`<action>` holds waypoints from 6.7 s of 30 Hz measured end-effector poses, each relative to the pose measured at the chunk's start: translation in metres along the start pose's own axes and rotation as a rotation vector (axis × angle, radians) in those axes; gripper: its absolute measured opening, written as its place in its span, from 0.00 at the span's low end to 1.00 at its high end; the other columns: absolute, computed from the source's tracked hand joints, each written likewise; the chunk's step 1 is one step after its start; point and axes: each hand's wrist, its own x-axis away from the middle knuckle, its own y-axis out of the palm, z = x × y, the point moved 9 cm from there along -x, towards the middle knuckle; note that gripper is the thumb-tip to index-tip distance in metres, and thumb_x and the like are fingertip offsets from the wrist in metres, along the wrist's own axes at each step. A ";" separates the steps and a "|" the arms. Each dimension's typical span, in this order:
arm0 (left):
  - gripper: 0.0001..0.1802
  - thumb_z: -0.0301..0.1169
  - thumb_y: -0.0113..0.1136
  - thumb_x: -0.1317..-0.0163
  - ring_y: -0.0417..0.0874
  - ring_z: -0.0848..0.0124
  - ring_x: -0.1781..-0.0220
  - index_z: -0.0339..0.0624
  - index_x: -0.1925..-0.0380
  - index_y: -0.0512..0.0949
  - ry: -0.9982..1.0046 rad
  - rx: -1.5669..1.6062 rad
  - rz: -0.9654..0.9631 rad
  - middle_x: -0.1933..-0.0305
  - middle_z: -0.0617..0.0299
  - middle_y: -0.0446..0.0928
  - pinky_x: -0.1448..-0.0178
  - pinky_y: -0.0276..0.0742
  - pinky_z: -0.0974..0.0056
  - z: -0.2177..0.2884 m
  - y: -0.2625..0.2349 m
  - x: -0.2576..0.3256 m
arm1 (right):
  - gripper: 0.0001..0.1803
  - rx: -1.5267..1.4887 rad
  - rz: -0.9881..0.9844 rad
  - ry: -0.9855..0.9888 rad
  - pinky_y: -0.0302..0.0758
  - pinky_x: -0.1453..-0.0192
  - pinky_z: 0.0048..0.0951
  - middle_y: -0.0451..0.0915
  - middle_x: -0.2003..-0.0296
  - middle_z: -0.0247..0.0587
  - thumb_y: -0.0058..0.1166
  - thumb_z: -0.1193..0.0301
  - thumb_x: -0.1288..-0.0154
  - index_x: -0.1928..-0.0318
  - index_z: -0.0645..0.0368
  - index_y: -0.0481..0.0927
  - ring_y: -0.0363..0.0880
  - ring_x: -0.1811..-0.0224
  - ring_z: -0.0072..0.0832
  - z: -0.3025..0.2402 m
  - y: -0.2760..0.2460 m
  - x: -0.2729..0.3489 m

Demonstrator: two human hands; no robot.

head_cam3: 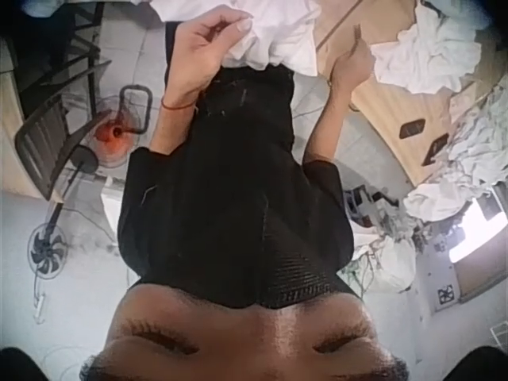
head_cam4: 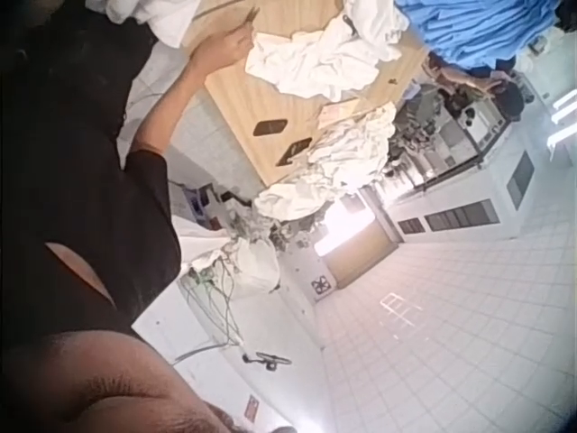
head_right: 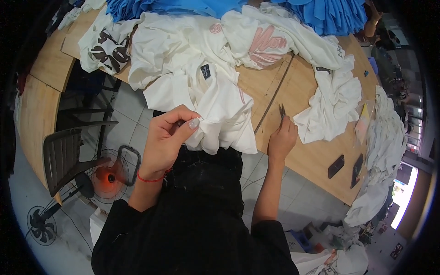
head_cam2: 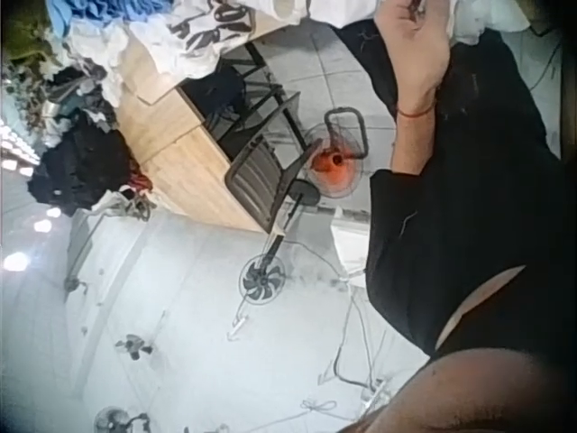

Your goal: Inspecting white t-shirts and using nippers to trim loose threads.

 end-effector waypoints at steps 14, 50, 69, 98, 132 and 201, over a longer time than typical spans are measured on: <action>0.06 0.23 0.71 0.28 0.78 0.79 0.64 0.36 0.54 0.90 0.173 -0.278 -0.045 0.61 0.66 0.84 0.61 0.70 0.70 0.010 0.014 0.003 | 0.17 -1.210 -0.507 0.183 0.62 0.66 0.19 0.76 0.58 0.28 0.65 0.80 0.24 0.38 0.63 0.84 0.64 0.70 0.13 -0.192 -0.093 -0.003; 0.07 0.20 0.69 0.27 0.84 0.74 0.58 0.36 0.52 0.90 0.163 -0.276 -0.055 0.58 0.61 0.86 0.55 0.76 0.68 0.020 0.020 0.006 | 0.10 -1.139 -0.422 0.179 0.62 0.68 0.19 0.80 0.74 0.26 0.72 0.77 0.28 0.53 0.64 0.83 0.68 0.73 0.11 -0.169 -0.099 0.006; 0.05 0.20 0.68 0.26 0.86 0.67 0.59 0.35 0.54 0.89 0.205 -0.427 -0.161 0.59 0.58 0.84 0.55 0.79 0.64 0.031 0.029 0.006 | 0.08 -1.090 -0.545 0.151 0.63 0.69 0.18 0.80 0.77 0.28 0.73 0.79 0.30 0.61 0.64 0.83 0.70 0.73 0.10 -0.172 -0.097 -0.002; 0.05 0.23 0.62 0.19 0.77 0.81 0.54 0.33 0.53 0.85 -0.039 -0.046 -0.055 0.56 0.68 0.81 0.46 0.72 0.73 0.007 0.017 0.010 | 0.12 -0.975 -0.221 0.001 0.72 0.68 0.20 0.86 0.72 0.36 0.79 0.75 0.32 0.56 0.65 0.88 0.77 0.73 0.15 -0.184 -0.111 -0.005; 0.07 0.22 0.69 0.24 0.74 0.86 0.62 0.36 0.51 0.91 0.078 -0.132 0.021 0.57 0.68 0.86 0.64 0.63 0.74 0.012 0.014 0.013 | 0.19 -0.847 0.010 -0.174 0.80 0.64 0.29 0.87 0.67 0.45 0.83 0.76 0.39 0.52 0.65 0.86 0.87 0.70 0.32 -0.193 -0.128 -0.001; 0.05 0.25 0.72 0.24 0.74 0.82 0.63 0.33 0.57 0.88 0.036 -0.251 -0.175 0.64 0.68 0.81 0.58 0.68 0.73 0.011 0.032 0.002 | 0.05 -1.448 -0.558 0.314 0.66 0.63 0.14 0.83 0.64 0.27 0.68 0.82 0.23 0.54 0.66 0.83 0.73 0.65 0.08 -0.180 -0.083 -0.009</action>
